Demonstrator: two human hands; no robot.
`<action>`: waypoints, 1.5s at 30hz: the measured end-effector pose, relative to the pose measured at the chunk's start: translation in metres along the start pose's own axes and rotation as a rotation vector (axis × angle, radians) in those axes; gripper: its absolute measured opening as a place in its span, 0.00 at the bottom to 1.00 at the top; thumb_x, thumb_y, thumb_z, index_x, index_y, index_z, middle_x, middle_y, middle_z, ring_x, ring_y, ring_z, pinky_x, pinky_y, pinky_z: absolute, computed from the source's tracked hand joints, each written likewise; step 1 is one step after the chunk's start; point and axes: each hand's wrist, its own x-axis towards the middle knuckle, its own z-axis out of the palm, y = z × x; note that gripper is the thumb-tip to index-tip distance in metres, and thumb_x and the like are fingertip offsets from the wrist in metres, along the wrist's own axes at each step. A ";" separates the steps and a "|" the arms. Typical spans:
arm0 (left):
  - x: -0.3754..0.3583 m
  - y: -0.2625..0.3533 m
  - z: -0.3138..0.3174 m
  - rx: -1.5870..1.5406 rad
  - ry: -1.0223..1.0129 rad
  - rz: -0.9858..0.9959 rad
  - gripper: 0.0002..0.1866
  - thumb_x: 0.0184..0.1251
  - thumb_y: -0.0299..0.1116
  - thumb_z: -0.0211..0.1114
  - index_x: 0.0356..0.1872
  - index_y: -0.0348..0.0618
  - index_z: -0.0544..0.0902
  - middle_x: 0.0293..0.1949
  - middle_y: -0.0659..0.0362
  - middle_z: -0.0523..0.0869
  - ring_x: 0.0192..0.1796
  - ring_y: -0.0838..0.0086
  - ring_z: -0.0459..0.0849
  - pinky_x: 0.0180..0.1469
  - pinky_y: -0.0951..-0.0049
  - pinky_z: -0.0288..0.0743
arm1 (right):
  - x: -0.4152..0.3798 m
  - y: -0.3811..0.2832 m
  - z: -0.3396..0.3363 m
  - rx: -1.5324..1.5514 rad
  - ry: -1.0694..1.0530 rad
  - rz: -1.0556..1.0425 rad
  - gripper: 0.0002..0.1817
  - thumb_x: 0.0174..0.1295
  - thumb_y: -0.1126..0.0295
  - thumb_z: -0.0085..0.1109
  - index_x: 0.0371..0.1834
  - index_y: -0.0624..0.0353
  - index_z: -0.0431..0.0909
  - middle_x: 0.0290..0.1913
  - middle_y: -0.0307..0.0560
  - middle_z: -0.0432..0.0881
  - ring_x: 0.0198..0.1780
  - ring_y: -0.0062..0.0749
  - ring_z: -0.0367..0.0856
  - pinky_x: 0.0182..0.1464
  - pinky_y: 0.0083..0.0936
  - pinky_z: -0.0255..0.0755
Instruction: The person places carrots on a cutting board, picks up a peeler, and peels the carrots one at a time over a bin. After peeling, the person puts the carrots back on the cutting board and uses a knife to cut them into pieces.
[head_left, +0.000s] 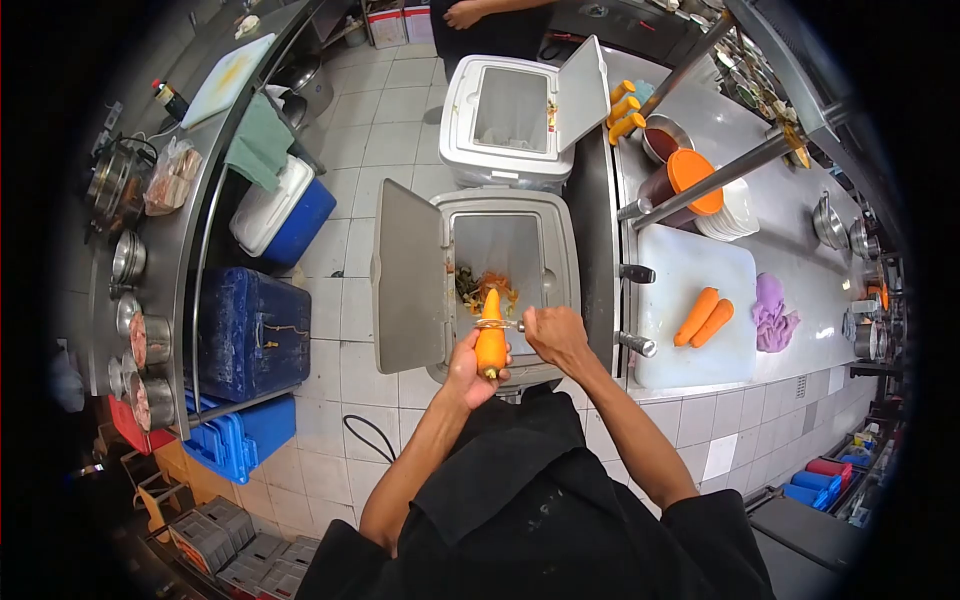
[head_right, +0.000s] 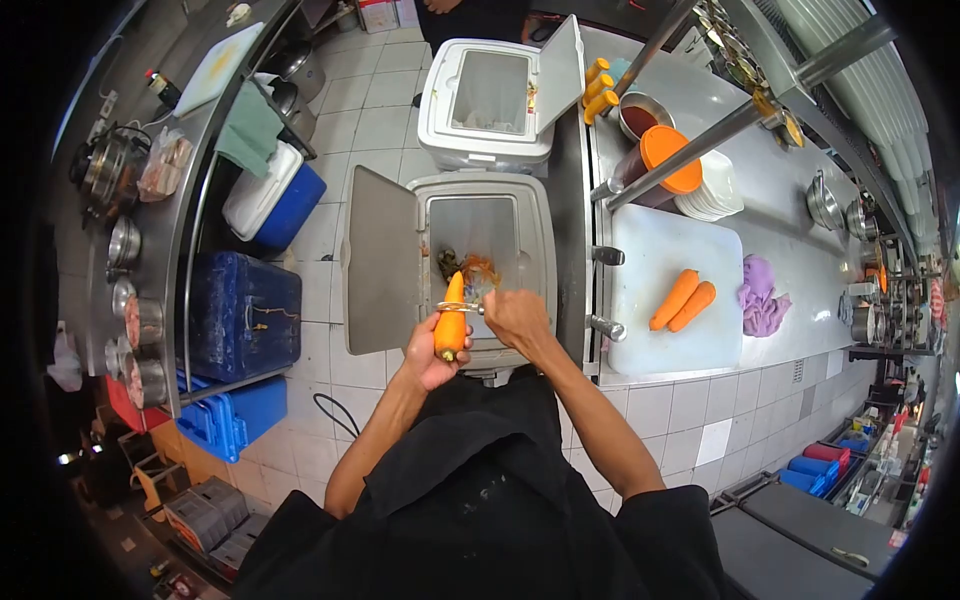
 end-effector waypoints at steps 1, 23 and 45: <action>0.001 -0.001 -0.002 -0.035 0.003 -0.009 0.20 0.76 0.52 0.43 0.47 0.48 0.74 0.33 0.57 0.79 0.32 0.68 0.77 0.26 0.70 0.70 | 0.002 0.004 0.010 0.060 0.009 0.071 0.22 0.66 0.63 0.44 0.20 0.67 0.78 0.23 0.62 0.81 0.19 0.58 0.79 0.23 0.49 0.72; -0.012 0.012 -0.012 0.088 0.125 0.133 0.20 0.76 0.53 0.44 0.47 0.47 0.73 0.32 0.58 0.80 0.28 0.69 0.77 0.24 0.71 0.68 | 0.000 -0.029 0.021 0.275 0.046 0.090 0.28 0.67 0.62 0.42 0.11 0.66 0.74 0.16 0.63 0.76 0.19 0.61 0.77 0.28 0.51 0.71; -0.027 0.013 -0.021 0.077 0.035 0.109 0.22 0.76 0.51 0.44 0.55 0.46 0.74 0.34 0.56 0.79 0.30 0.71 0.77 0.23 0.75 0.69 | 0.045 0.022 0.098 0.410 0.082 0.548 0.32 0.70 0.53 0.39 0.22 0.72 0.79 0.27 0.73 0.78 0.35 0.72 0.79 0.41 0.56 0.72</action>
